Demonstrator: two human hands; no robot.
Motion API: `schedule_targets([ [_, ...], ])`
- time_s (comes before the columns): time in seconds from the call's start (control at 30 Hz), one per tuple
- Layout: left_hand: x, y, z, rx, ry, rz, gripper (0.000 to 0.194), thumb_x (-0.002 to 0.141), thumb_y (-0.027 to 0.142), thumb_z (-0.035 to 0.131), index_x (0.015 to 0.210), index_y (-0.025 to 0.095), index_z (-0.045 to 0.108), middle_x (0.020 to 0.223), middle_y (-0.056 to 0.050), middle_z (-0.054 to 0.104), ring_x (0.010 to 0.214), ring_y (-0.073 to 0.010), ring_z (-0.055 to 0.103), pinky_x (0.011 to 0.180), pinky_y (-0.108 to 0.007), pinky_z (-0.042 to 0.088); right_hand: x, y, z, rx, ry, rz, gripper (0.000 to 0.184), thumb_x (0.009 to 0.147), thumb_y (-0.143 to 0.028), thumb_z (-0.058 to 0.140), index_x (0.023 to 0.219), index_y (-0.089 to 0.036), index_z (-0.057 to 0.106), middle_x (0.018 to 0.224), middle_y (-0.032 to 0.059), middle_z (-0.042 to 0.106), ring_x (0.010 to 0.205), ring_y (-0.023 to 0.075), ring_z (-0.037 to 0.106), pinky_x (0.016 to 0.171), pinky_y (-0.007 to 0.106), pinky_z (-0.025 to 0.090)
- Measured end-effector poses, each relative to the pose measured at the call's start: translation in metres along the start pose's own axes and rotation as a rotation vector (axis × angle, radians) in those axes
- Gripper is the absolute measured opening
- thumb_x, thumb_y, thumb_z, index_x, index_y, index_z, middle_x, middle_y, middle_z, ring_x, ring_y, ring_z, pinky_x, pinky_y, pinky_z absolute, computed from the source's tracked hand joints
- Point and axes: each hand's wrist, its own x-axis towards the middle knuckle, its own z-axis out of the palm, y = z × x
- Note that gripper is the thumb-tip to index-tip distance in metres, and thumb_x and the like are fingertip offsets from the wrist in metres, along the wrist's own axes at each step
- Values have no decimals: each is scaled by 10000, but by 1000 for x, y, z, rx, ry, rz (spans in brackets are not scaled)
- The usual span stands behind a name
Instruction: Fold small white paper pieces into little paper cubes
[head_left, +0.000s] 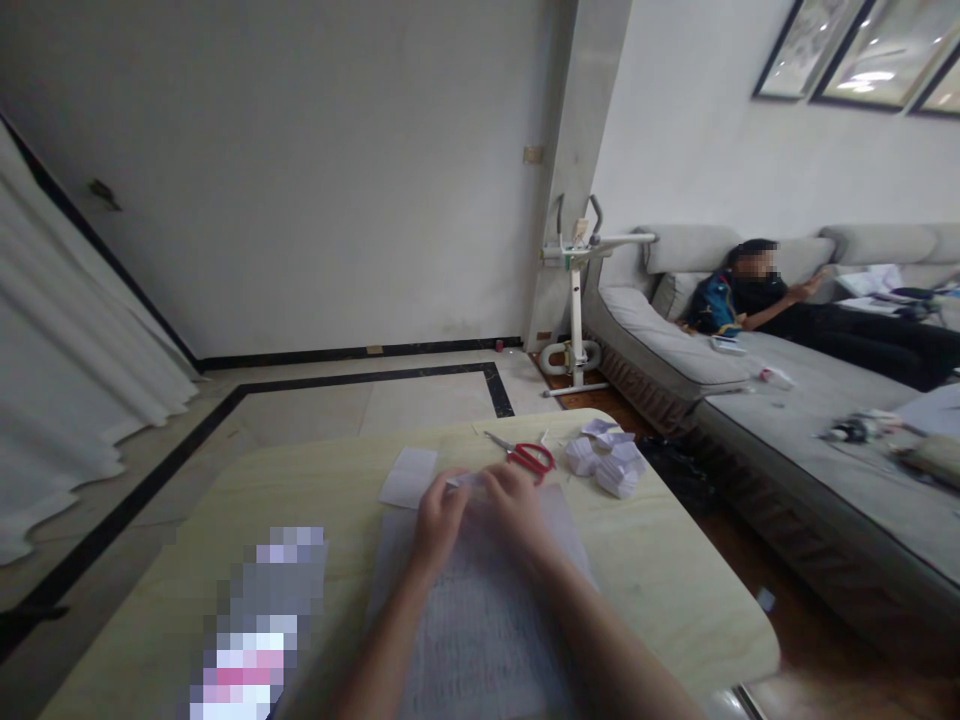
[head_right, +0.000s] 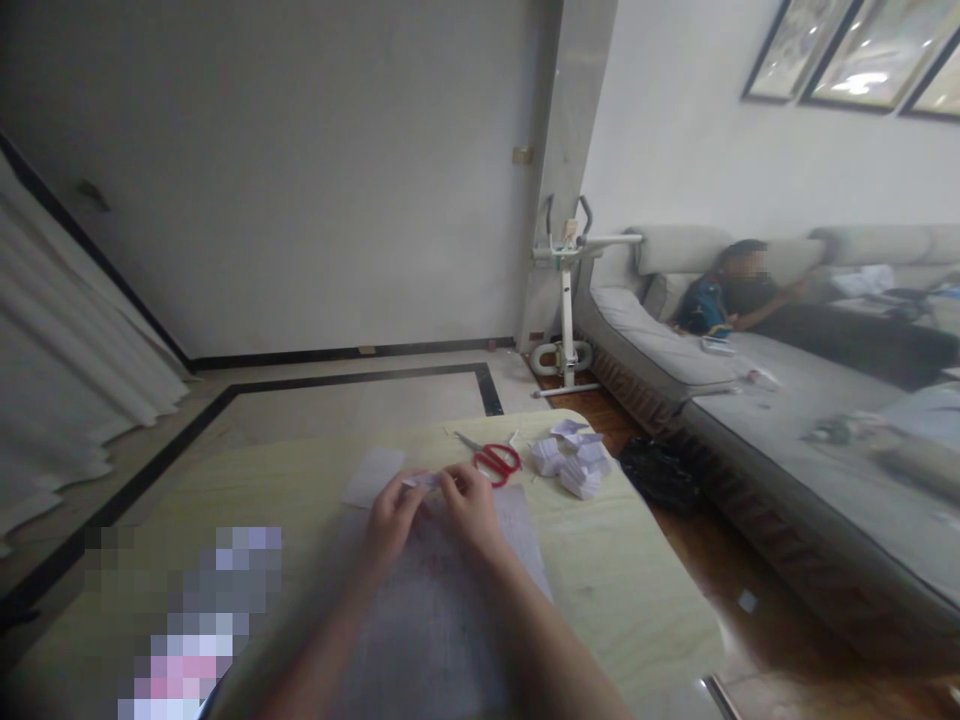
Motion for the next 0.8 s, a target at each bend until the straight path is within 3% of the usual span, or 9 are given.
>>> schedule_targets([
  [0.17,1,0,1,20,11,42,327,781,407,560,965,149,637,959,-88,681,916,-226,620,793,-320,478,-2,-4,-1,-6,-4,-15,148,789,-230,521,716,-158,627,711,45,639,677,170,577,624,272,441],
  [0.8,-1,3,0,-61,-4,-23,348,741,402,607,968,142,652,915,-77,689,828,-212,633,716,-284,480,-1,-1,0,-51,-1,-9,152,796,-211,501,698,-164,608,694,32,623,667,160,558,608,257,424],
])
